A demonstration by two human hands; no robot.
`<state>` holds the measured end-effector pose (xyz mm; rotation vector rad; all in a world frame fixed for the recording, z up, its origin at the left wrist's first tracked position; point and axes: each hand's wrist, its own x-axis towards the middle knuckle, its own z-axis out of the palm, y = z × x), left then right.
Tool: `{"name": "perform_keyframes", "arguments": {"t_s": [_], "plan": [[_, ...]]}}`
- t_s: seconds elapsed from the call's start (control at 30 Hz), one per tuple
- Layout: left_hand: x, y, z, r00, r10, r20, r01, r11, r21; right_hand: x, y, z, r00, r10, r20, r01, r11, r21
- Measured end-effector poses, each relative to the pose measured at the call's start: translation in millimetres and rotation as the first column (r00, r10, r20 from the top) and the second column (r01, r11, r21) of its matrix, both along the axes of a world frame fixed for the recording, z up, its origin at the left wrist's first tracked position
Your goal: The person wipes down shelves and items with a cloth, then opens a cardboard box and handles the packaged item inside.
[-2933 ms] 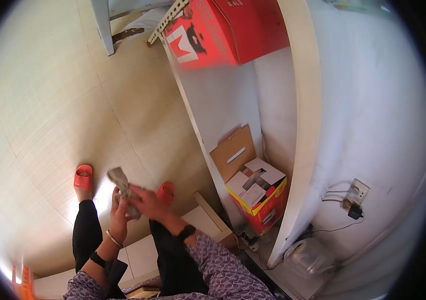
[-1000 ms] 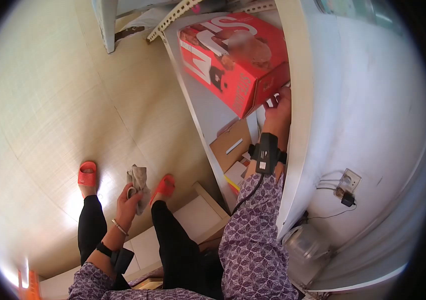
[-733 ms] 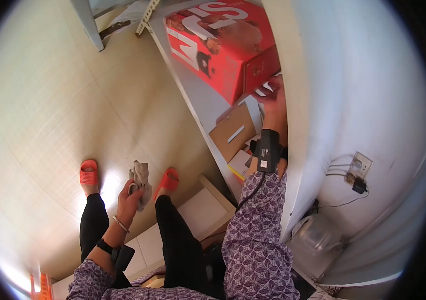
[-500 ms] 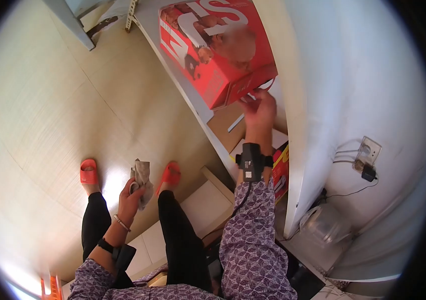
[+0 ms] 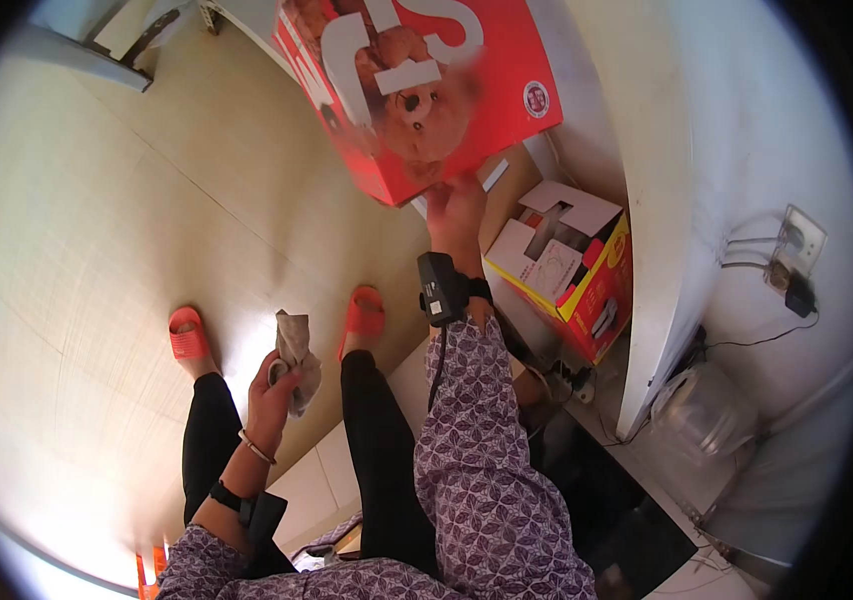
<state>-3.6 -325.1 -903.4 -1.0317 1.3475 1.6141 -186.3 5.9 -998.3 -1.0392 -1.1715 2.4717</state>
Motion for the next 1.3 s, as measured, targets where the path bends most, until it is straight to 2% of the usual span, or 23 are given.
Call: {"name": "perform_keyframes", "arguments": {"t_s": [0.1,0.2,0.3,0.5,0.6,0.7,0.8,0.9,1.0,1.1,1.17,1.2,1.3], "plan": [[3,4,-5,1.0,-0.013,0.011,0.012,0.999,0.03,-1,7,-4,0.985,0.044,0.165,-0.047,0.999,0.012],[2,13,-9,1.0,-0.012,0.02,0.011,0.999,0.04,-2,5,-2,0.969,0.068,0.236,-0.062,0.998,-0.034],[4,4,-2,1.0,-0.013,0.018,0.013,0.999,0.043,2,-6,0,0.98,0.128,0.154,-0.13,0.991,0.003],[12,1,-6,0.999,-0.053,-0.011,0.053,0.998,0.046,-11,-3,27,0.972,0.182,0.15,-0.193,0.979,0.064],[9,1,-9,0.997,-0.073,-0.033,0.075,0.996,0.042,-15,-2,57,0.953,0.264,0.151,-0.286,0.945,0.156],[9,3,-11,0.998,-0.064,-0.026,0.065,0.997,0.043,-29,-3,81,0.972,0.129,0.195,-0.185,0.933,0.31],[16,9,-19,0.997,-0.065,-0.036,0.066,0.997,0.037,-34,-5,109,0.992,0.112,0.062,-0.122,0.971,0.206],[10,12,-15,0.991,-0.113,-0.075,0.114,0.993,0.015,-34,-1,139,0.994,0.085,0.075,-0.1,0.968,0.228],[20,7,-36,0.992,-0.124,-0.035,0.125,0.992,0.027,-18,-9,141,0.979,0.089,0.182,-0.143,0.941,0.308],[22,17,-49,0.995,-0.079,-0.062,0.082,0.996,0.044,5,-9,156,0.974,0.091,0.207,-0.156,0.932,0.328],[27,21,-55,0.997,-0.042,-0.071,0.045,0.998,0.05,26,4,158,0.95,0.065,0.307,-0.177,0.919,0.352],[29,23,-57,0.995,-0.019,-0.098,0.023,0.999,0.046,37,11,158,0.931,0.053,0.361,-0.19,0.915,0.356],[17,35,-66,0.98,0.038,-0.196,-0.023,0.996,0.081,54,25,162,0.923,0.094,0.374,-0.238,0.901,0.362]]}}
